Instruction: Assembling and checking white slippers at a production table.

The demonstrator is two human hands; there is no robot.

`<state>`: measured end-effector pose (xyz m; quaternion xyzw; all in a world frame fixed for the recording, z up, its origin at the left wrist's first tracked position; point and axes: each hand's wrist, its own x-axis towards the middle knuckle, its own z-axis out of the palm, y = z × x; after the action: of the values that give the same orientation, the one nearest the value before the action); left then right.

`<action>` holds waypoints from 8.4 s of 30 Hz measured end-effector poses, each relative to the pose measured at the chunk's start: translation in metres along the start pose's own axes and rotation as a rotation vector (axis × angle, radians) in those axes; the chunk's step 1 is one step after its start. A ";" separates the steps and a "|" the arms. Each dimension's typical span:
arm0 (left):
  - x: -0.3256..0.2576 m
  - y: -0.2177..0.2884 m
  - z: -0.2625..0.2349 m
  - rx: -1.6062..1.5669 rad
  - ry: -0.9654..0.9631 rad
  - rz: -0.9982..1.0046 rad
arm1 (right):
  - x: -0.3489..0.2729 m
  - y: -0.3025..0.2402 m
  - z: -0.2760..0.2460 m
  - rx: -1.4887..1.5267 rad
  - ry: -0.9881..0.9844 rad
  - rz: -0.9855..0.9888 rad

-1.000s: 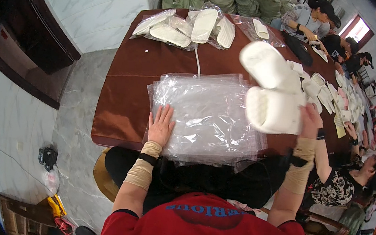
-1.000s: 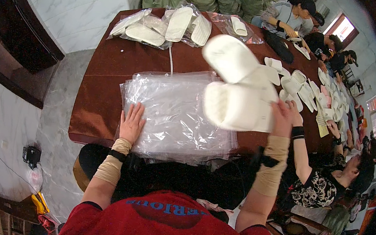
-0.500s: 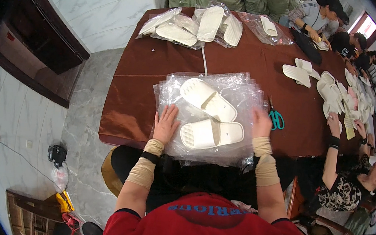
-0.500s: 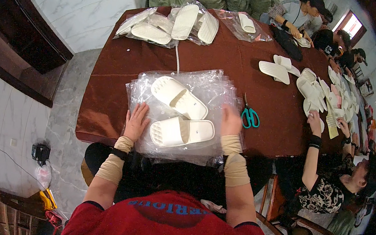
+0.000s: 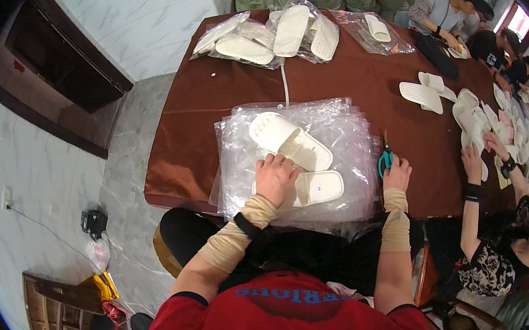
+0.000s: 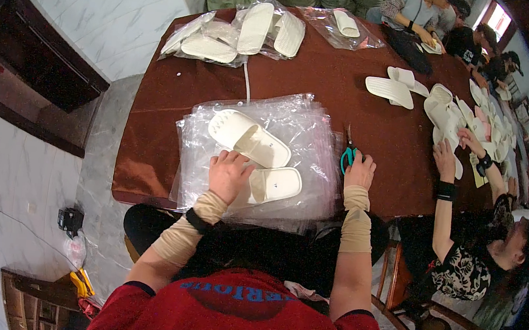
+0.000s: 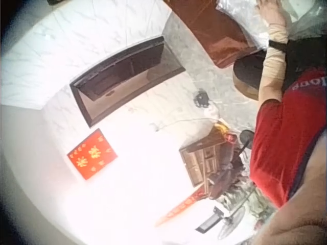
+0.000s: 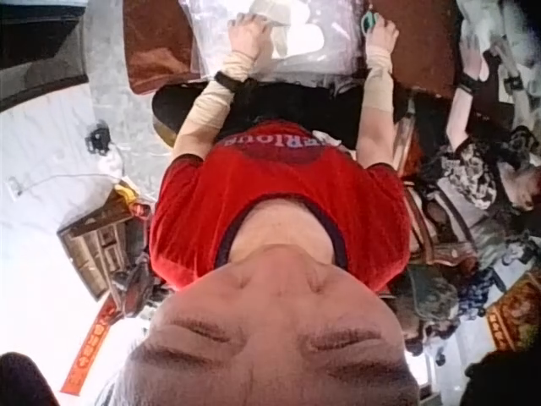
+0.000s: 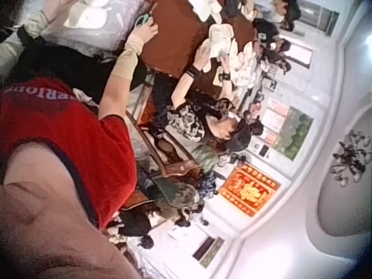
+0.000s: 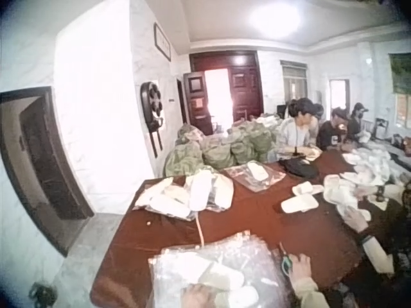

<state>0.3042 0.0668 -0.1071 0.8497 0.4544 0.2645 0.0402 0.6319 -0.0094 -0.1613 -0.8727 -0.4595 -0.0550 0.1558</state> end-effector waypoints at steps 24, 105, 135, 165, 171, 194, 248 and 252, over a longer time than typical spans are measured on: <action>-0.008 -0.002 0.016 -0.842 0.112 -0.395 | -0.028 -0.123 -0.071 0.343 -0.196 -0.665; -0.007 -0.105 0.018 -0.166 -0.035 -0.170 | 0.154 -0.072 -0.120 -0.483 -0.182 -0.409; -0.017 -0.115 0.031 -0.149 0.031 -0.133 | 0.246 -0.357 -0.228 0.755 -0.056 -0.426; -0.020 -0.128 0.073 -0.289 -0.391 -0.192 | 0.026 -0.152 0.000 0.298 -0.993 -0.210; -0.060 -0.140 0.087 -0.350 -0.408 -0.190 | 0.024 -0.139 0.016 0.369 -0.848 -0.353; -0.065 -0.136 0.053 -0.069 -0.143 -0.091 | 0.026 -0.167 0.012 1.472 -0.862 0.360; -0.074 -0.133 0.000 0.252 -0.131 -0.148 | 0.043 0.034 -0.197 0.829 0.253 0.129; -0.072 -0.129 0.001 0.249 -0.138 -0.157 | 0.036 -0.009 -0.153 1.304 0.026 -0.019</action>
<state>0.1755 0.0854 -0.1774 0.8262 0.5448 0.1430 -0.0137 0.6526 -0.0257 -0.0058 -0.5943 -0.4043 0.2233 0.6584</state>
